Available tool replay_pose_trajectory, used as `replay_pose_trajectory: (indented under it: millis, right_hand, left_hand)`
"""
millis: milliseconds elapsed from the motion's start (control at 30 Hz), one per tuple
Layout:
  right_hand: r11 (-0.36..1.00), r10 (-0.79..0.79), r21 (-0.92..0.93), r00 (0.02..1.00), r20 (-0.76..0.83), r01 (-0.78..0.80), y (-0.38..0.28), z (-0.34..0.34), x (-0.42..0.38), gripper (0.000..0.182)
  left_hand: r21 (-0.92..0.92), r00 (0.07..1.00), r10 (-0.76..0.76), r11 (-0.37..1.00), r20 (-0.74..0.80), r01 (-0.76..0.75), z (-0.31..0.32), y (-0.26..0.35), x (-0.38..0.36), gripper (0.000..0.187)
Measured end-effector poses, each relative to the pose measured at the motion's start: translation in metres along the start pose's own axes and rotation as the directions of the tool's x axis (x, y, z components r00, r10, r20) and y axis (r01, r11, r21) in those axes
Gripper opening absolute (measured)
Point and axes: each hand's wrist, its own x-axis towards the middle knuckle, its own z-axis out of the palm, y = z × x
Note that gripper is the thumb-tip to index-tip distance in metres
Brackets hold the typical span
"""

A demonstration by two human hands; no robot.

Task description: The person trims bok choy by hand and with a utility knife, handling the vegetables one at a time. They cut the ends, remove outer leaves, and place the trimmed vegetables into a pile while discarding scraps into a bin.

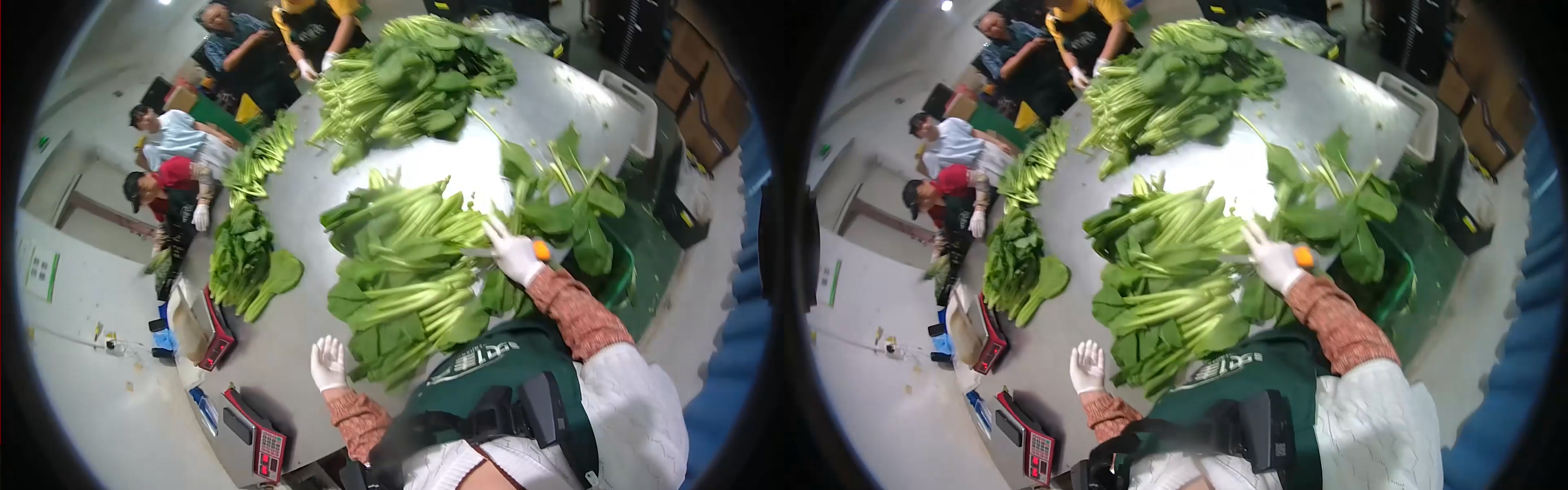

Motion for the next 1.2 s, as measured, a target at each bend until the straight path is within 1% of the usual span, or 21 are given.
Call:
replay_pose_trajectory:
  millis: [67, 100, 133, 200, 233, 267, 300, 333, 433, 567, 667, 767, 800, 833, 867, 900, 933, 1000, 1100, 1133, 1200]
  right_hand:
    - [0.994, 0.031, -0.098, 0.995, -0.096, -0.04, 0.054, 0.039, -0.014, 0.077]
    - [0.982, 0.178, -0.065, 0.984, -0.015, -0.179, 0.05, 0.014, -0.023, 0.08]
    - [0.965, 0.259, -0.053, 0.965, 0.04, -0.257, 0.052, 0.004, -0.022, 0.078]
    - [0.969, 0.236, -0.089, 0.971, 0.03, -0.232, 0.068, 0.005, -0.027, 0.071]
    - [0.977, 0.19, -0.093, 0.98, -0.052, -0.194, 0.078, 0.006, -0.033, 0.067]
    - [0.96, 0.275, -0.069, 0.96, 0.047, -0.272, 0.073, -0.014, -0.036, 0.063]
    - [0.95, 0.312, -0.041, 0.948, 0.066, -0.31, 0.078, -0.022, -0.04, 0.062]
    - [0.944, 0.324, -0.067, 0.946, 0.019, -0.322, 0.088, -0.023, -0.045, 0.062]
    - [0.915, 0.374, -0.168, 0.927, 0.021, -0.366, 0.117, -0.034, -0.066, 0.063]
    - [0.89, 0.393, -0.207, 0.913, -0.106, -0.407, 0.156, -0.051, -0.105, 0.036]
    - [0.853, 0.469, -0.245, 0.883, -0.031, -0.461, 0.186, -0.057, -0.146, 0.025]
    - [0.811, 0.565, -0.142, 0.823, -0.063, -0.568, 0.2, -0.065, -0.197, 0.028]
    - [0.734, 0.659, -0.138, 0.747, -0.09, -0.665, 0.217, -0.049, -0.216, 0.032]
    - [0.762, 0.639, -0.059, 0.763, -0.099, -0.645, 0.21, -0.06, -0.225, 0.032]
    - [0.712, 0.692, -0.048, 0.711, -0.127, -0.701, 0.213, -0.056, -0.234, 0.031]
    - [0.695, 0.701, -0.08, 0.698, -0.144, -0.715, 0.229, -0.044, -0.241, 0.027]
    - [0.645, 0.754, -0.093, 0.651, -0.086, -0.759, 0.227, -0.052, -0.24, 0.025]
    - [0.604, 0.776, -0.139, 0.619, -0.121, -0.785, 0.236, -0.052, -0.239, 0.023]
    - [0.526, 0.837, -0.064, 0.53, -0.139, -0.848, 0.237, -0.064, -0.229, 0.029]
    - [0.527, 0.828, 0.0, 0.514, -0.223, -0.85, 0.24, -0.064, -0.223, 0.04]
    - [0.59, 0.77, 0.094, 0.525, -0.362, -0.802, 0.241, -0.067, -0.208, 0.048]
  left_hand:
    - [-0.018, 1.0, 0.019, 1.0, 0.018, -0.018, 0.001, 0.001, 0.004, 0.053]
    - [0.006, 0.999, 0.027, 1.0, 0.027, -0.027, 0.002, 0.0, 0.0, 0.053]
    - [0.045, 0.999, 0.018, 0.999, 0.033, -0.02, 0.004, -0.004, -0.004, 0.053]
    - [0.053, 0.999, -0.004, 0.999, 0.033, 0.003, 0.017, -0.007, -0.008, 0.052]
    - [0.047, 0.989, -0.024, 0.999, 0.145, 0.017, 0.02, -0.01, -0.004, 0.053]
    - [0.084, 0.991, -0.043, 0.996, 0.124, 0.033, 0.016, -0.009, -0.009, 0.053]
    - [0.096, 0.991, -0.047, 0.995, 0.129, 0.035, 0.025, -0.012, -0.009, 0.052]
    - [0.099, 0.989, -0.042, 0.995, 0.139, 0.028, 0.032, -0.013, -0.009, 0.052]
    - [0.11, 0.985, -0.049, 0.993, 0.167, 0.031, 0.03, -0.015, -0.014, 0.053]
    - [0.164, 0.991, -0.065, 0.985, 0.118, 0.045, 0.02, -0.021, -0.013, 0.054]
    - [0.179, 0.982, -0.096, 0.982, 0.16, 0.067, 0.019, -0.023, -0.009, 0.054]
    - [0.197, 0.986, -0.109, 0.977, 0.128, 0.082, 0.036, -0.027, -0.017, 0.048]
    - [0.186, 0.99, -0.082, 0.981, 0.118, 0.059, 0.042, -0.027, -0.019, 0.046]
    - [0.179, 0.987, -0.093, 0.982, 0.134, 0.068, 0.041, -0.03, -0.016, 0.043]
    - [0.177, 0.983, -0.099, 0.982, 0.154, 0.071, 0.042, -0.033, -0.011, 0.041]
    - [0.163, 0.989, -0.077, 0.985, 0.128, 0.056, 0.049, -0.035, -0.013, 0.038]
    - [0.164, 0.991, -0.082, 0.984, 0.103, 0.065, 0.057, -0.04, -0.014, 0.036]
    - [0.183, 0.99, -0.046, 0.983, 0.132, 0.021, 0.068, -0.046, -0.016, 0.035]
    - [0.184, 0.982, -0.009, 0.983, 0.186, -0.025, 0.073, -0.05, -0.019, 0.033]
    - [0.175, 0.981, 0.006, 0.984, 0.196, -0.041, 0.072, -0.049, -0.023, 0.032]
    - [0.176, 0.981, 0.044, 0.981, 0.19, -0.079, 0.077, -0.044, -0.029, 0.03]
